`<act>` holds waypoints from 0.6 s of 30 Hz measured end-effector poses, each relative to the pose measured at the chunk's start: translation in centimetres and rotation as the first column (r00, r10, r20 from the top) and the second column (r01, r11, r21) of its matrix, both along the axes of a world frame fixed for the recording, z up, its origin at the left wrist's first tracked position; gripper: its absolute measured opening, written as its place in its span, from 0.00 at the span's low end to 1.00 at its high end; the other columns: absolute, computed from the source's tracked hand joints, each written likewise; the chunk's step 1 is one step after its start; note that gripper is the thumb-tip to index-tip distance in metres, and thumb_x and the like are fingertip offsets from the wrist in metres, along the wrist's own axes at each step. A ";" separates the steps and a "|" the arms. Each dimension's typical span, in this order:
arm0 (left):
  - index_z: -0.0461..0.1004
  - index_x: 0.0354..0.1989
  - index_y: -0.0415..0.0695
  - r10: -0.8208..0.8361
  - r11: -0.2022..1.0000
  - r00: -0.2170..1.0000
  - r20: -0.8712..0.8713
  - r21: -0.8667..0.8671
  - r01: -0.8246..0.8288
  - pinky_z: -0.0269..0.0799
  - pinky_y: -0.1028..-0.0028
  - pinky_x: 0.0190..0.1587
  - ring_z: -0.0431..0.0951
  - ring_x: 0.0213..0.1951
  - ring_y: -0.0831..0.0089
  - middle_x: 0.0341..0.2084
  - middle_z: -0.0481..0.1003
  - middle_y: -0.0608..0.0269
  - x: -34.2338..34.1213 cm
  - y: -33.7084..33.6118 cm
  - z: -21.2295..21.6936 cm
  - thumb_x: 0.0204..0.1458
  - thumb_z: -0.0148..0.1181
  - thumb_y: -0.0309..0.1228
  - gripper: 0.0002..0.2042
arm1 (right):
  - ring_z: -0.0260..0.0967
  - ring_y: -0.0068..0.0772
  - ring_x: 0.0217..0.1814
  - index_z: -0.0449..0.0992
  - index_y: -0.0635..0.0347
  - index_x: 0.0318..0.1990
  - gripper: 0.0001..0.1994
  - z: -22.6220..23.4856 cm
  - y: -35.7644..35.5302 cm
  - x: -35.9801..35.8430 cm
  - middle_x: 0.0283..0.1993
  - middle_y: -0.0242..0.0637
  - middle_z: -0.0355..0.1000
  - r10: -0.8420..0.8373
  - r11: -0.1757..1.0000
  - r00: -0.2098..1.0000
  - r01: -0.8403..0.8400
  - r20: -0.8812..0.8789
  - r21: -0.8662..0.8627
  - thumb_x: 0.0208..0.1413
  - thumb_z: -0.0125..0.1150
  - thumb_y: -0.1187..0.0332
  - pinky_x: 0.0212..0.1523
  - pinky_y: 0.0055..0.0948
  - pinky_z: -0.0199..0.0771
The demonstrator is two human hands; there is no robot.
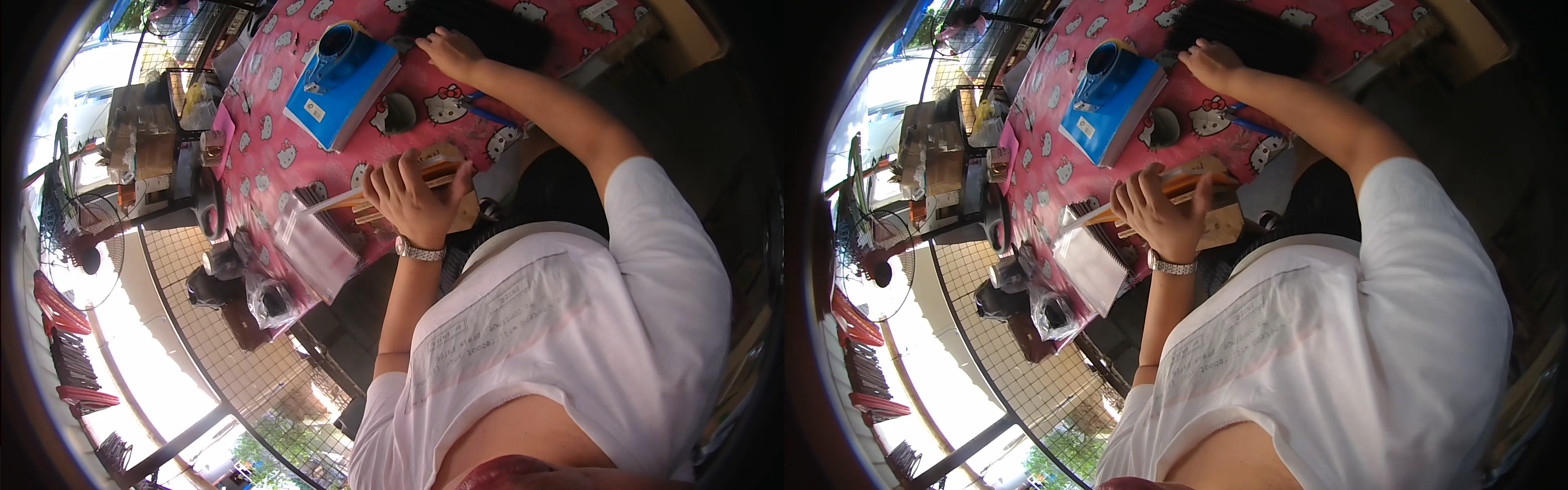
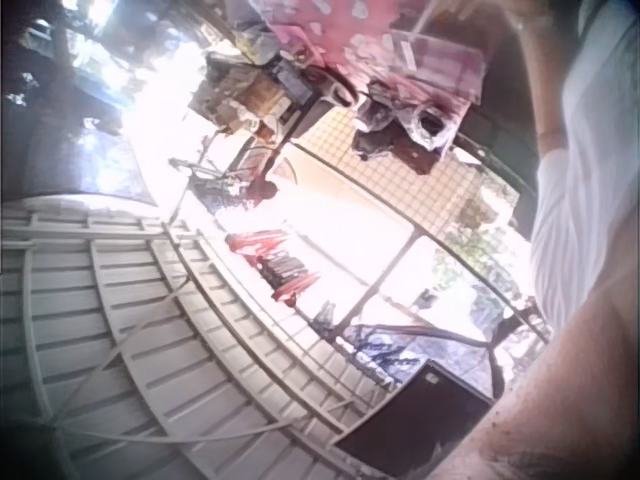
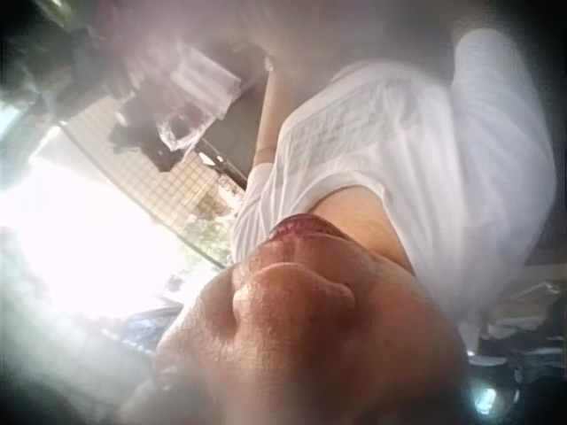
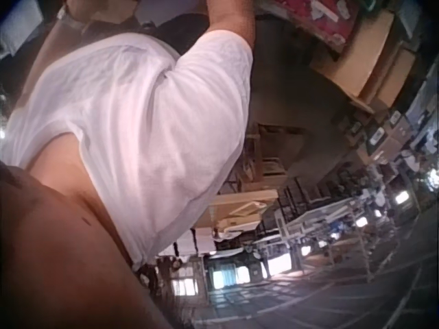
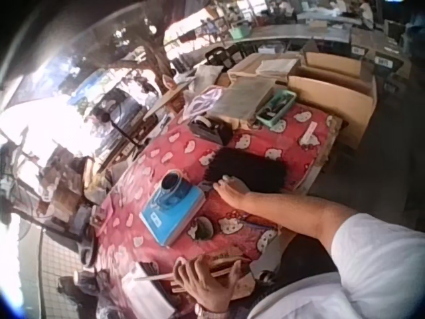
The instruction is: The person picks up notebooks from a table and places them one at a time onto a wooden stand, lining them up together.
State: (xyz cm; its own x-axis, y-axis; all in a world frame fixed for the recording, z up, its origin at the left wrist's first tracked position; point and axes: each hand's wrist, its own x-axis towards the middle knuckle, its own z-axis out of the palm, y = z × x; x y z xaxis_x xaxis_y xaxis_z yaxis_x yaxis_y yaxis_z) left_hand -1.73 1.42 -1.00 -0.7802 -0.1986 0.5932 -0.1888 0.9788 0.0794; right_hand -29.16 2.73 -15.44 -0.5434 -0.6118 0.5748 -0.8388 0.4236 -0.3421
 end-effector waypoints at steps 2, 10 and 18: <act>0.71 0.35 0.44 0.038 0.999 0.999 0.007 0.022 -0.039 0.60 0.55 0.53 0.71 0.39 0.55 0.31 0.72 0.58 -0.2 0.0 -0.3 0.46 0.64 0.42 0.16 | 0.74 0.44 0.48 0.77 0.58 0.42 0.10 -0.2 -1.1 -0.9 0.41 0.39 0.77 -0.011 0.955 0.995 0.040 -0.102 0.295 0.53 0.58 0.68 0.46 0.39 0.76; 0.71 0.30 0.46 -0.041 0.998 0.998 -0.054 0.042 0.043 0.61 0.56 0.52 0.70 0.35 0.57 0.28 0.72 0.59 -0.6 0.3 -0.6 0.47 0.65 0.40 0.13 | 0.72 0.42 0.50 0.78 0.58 0.49 0.17 8.7 2.5 -1.9 0.50 0.43 0.69 0.302 0.952 0.952 -0.298 0.044 -0.074 0.52 0.53 0.77 0.50 0.33 0.75; 0.71 0.44 0.44 -0.213 0.967 0.972 0.101 0.162 0.195 0.61 0.57 0.52 0.71 0.42 0.54 0.37 0.73 0.56 0.3 -1.0 1.3 0.52 0.58 0.33 0.12 | 0.68 0.22 0.42 0.80 0.47 0.42 0.13 13.6 12.7 9.1 0.34 0.20 0.72 0.679 0.729 0.636 -0.642 0.368 -0.237 0.49 0.67 0.74 0.55 0.31 0.57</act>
State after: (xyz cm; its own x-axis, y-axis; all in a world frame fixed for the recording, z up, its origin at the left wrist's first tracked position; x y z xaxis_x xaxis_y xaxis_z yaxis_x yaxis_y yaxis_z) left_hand -1.42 0.46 0.32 -0.8753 -0.1080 0.4713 -0.0033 0.9760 0.2175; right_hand -20.11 15.41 -1.80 -0.1995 -0.8640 0.4622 -0.6581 -0.2314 -0.7165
